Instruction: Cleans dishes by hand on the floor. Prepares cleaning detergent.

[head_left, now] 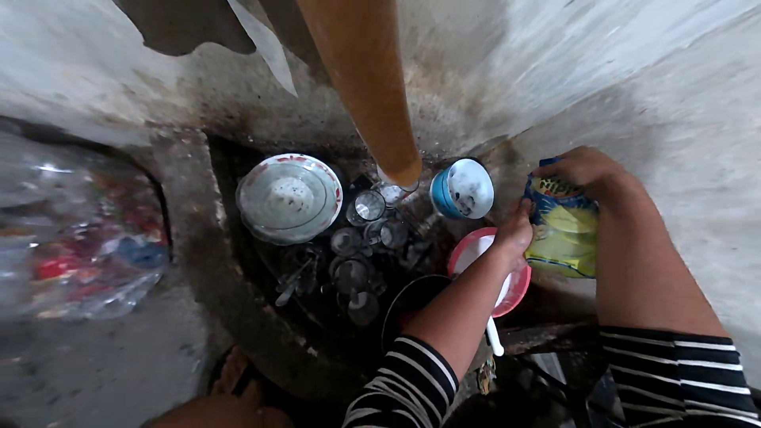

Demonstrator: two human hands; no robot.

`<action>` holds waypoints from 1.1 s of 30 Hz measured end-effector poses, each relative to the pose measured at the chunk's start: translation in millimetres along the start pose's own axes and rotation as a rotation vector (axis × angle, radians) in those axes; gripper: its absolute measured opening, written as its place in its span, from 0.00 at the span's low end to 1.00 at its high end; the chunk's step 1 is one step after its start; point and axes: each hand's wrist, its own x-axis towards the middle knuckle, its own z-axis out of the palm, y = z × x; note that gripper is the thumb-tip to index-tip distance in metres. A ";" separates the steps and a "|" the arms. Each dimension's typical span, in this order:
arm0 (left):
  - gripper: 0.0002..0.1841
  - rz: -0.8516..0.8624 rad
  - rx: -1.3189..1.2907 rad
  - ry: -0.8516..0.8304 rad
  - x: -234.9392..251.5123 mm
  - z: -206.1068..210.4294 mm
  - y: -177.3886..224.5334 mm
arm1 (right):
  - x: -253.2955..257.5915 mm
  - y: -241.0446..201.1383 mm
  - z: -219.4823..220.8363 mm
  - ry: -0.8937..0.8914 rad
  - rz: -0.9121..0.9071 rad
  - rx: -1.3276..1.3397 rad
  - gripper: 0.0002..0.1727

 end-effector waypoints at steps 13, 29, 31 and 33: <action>0.27 0.048 0.052 0.099 4.9 2.4 -4.3 | 14.3 -0.1 12.9 -0.041 0.058 0.141 0.21; 0.49 0.015 -0.017 0.032 8.2 4.9 -7.1 | 5.2 10.2 16.5 0.011 0.048 0.123 0.24; 0.42 0.054 -0.003 -0.005 8.5 4.9 -4.9 | -0.3 8.5 16.7 0.026 0.040 0.137 0.23; 0.37 0.046 0.025 0.004 7.7 6.0 -3.4 | -0.6 7.7 14.9 0.031 0.040 0.123 0.24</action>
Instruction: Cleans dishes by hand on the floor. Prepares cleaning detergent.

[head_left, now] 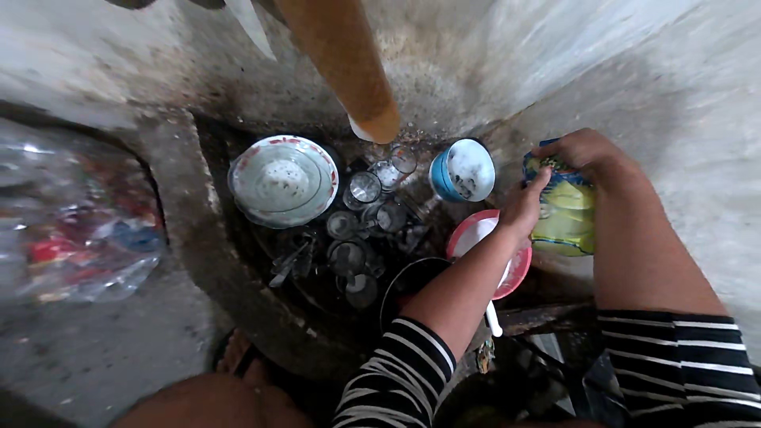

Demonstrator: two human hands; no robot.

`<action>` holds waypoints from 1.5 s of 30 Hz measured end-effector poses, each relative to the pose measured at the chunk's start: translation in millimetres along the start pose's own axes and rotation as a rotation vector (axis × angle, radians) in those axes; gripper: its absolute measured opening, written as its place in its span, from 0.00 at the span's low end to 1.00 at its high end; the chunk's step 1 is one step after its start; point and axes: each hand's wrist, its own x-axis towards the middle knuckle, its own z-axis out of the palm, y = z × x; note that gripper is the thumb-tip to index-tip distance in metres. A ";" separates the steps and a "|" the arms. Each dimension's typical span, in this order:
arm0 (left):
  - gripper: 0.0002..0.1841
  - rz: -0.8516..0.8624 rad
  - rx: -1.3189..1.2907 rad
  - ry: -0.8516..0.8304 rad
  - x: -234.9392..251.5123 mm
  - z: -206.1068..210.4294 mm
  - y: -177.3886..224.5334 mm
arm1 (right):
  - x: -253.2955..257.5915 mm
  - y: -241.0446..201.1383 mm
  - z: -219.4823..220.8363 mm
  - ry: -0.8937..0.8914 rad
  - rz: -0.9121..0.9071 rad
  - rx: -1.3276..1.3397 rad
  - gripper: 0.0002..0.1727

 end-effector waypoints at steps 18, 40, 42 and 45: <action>0.31 -0.038 -0.008 -0.037 7.2 -9.0 8.8 | 13.3 -16.3 -1.0 -0.045 -0.029 -0.177 0.24; 0.29 -0.043 -0.001 0.002 12.1 -6.3 6.8 | 24.0 -18.3 1.0 -0.059 -0.038 -0.303 0.26; 0.29 -0.031 0.016 -0.003 12.1 -6.8 5.7 | 19.6 -21.0 0.2 -0.057 -0.050 -0.312 0.25; 0.29 -0.028 0.052 -0.001 11.5 -9.1 3.7 | 15.1 -20.2 1.9 -0.061 -0.058 -0.317 0.23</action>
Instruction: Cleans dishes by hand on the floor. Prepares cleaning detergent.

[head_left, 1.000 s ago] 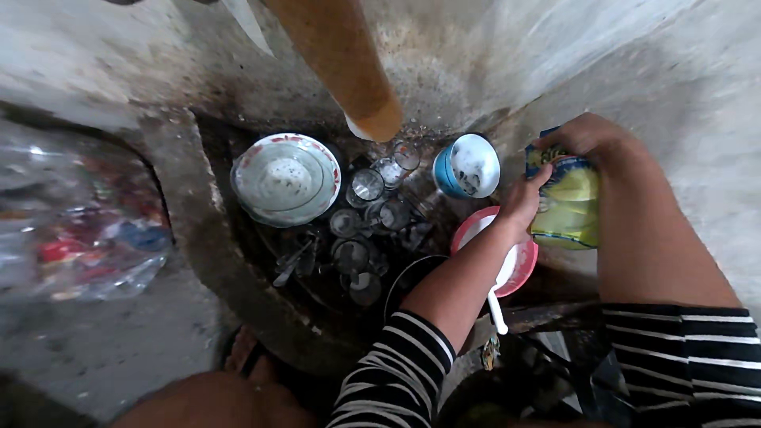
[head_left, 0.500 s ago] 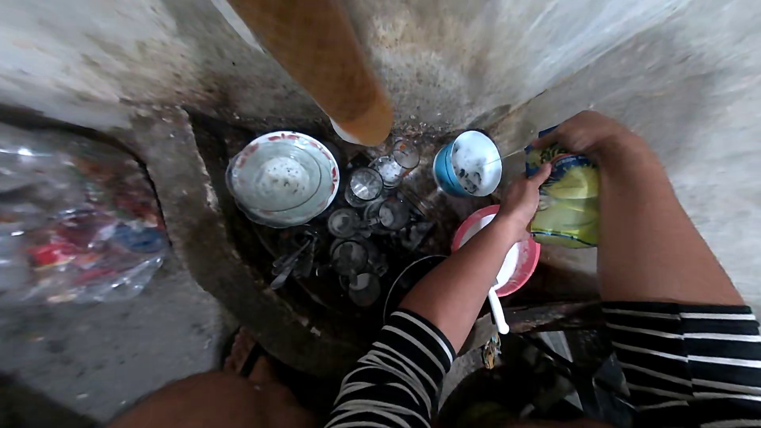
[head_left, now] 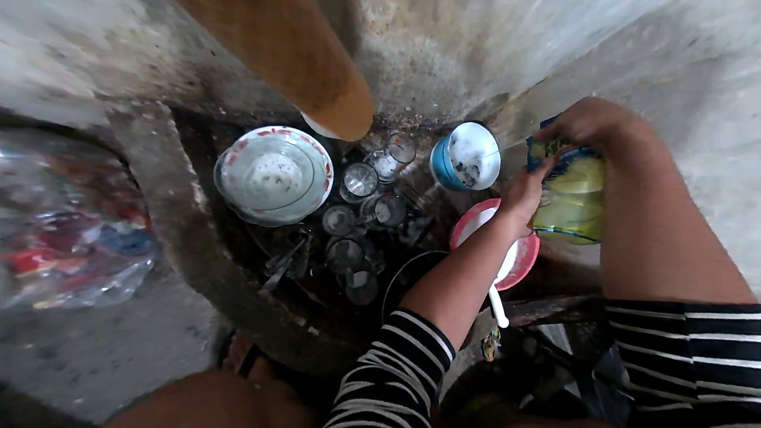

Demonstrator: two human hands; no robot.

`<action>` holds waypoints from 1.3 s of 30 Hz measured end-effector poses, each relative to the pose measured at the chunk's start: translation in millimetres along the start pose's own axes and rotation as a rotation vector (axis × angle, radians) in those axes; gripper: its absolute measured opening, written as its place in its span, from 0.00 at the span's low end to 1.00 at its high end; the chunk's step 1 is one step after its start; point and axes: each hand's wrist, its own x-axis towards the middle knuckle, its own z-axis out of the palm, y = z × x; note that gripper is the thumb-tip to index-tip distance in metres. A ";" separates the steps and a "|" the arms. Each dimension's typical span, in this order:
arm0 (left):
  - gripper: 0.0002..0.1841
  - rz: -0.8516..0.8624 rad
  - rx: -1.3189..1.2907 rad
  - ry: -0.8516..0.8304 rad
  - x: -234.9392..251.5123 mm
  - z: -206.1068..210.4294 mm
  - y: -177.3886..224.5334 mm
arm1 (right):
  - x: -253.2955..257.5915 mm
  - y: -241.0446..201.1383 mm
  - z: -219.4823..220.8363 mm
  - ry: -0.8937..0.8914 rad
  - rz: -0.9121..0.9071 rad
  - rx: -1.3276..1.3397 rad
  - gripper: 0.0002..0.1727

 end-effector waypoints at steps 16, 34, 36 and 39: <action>0.30 -0.083 0.091 0.003 -26.9 -12.1 12.5 | 2.4 -6.5 5.8 0.003 0.047 -0.092 0.26; 0.23 0.054 0.171 0.079 0.7 -8.9 3.4 | 0.2 -14.6 6.2 -0.043 -0.048 -0.309 0.25; 0.23 0.063 0.218 0.081 1.5 -8.2 3.8 | -1.3 -15.4 5.8 -0.046 -0.044 -0.310 0.25; 0.22 0.072 0.246 0.072 3.4 -8.0 2.3 | 1.0 -11.4 7.4 -0.028 -0.013 -0.275 0.25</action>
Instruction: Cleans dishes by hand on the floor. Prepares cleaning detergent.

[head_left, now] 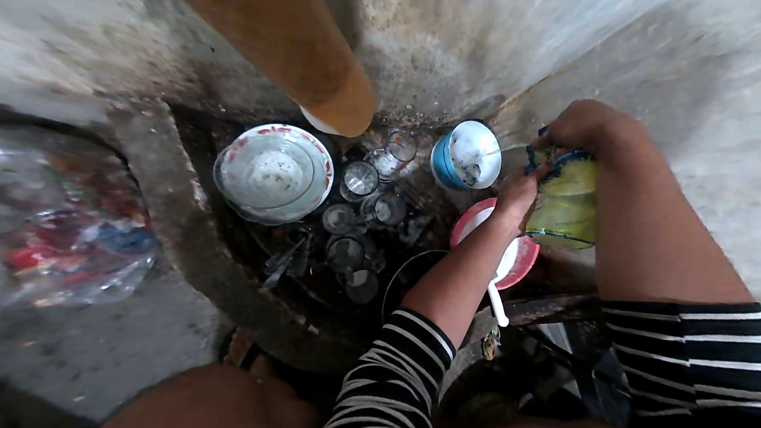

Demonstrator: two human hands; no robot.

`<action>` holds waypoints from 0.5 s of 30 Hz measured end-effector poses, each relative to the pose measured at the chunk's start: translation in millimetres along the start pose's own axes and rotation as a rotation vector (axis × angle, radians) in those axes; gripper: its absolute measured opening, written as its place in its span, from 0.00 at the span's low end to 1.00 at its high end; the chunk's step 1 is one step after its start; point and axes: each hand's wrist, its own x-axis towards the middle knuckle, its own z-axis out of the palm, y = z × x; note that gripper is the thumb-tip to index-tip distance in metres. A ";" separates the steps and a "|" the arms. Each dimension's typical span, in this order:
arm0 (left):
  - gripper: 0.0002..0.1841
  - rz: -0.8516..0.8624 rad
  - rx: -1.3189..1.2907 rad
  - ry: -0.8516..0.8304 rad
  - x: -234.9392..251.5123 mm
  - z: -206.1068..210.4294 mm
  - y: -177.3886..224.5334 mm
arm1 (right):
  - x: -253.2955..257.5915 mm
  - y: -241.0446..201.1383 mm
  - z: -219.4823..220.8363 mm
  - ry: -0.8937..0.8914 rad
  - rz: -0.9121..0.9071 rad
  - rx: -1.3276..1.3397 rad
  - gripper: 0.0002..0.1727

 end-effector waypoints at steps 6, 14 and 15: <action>0.21 0.019 -0.008 0.007 2.5 1.6 -7.3 | 0.8 4.2 5.5 -0.001 0.021 0.029 0.26; 0.21 0.029 0.016 0.003 2.6 0.9 -10.9 | -16.8 -0.5 4.0 0.009 0.003 0.044 0.25; 0.23 0.023 0.013 0.000 2.6 -0.1 -14.0 | -19.9 1.1 5.3 0.039 0.004 0.094 0.25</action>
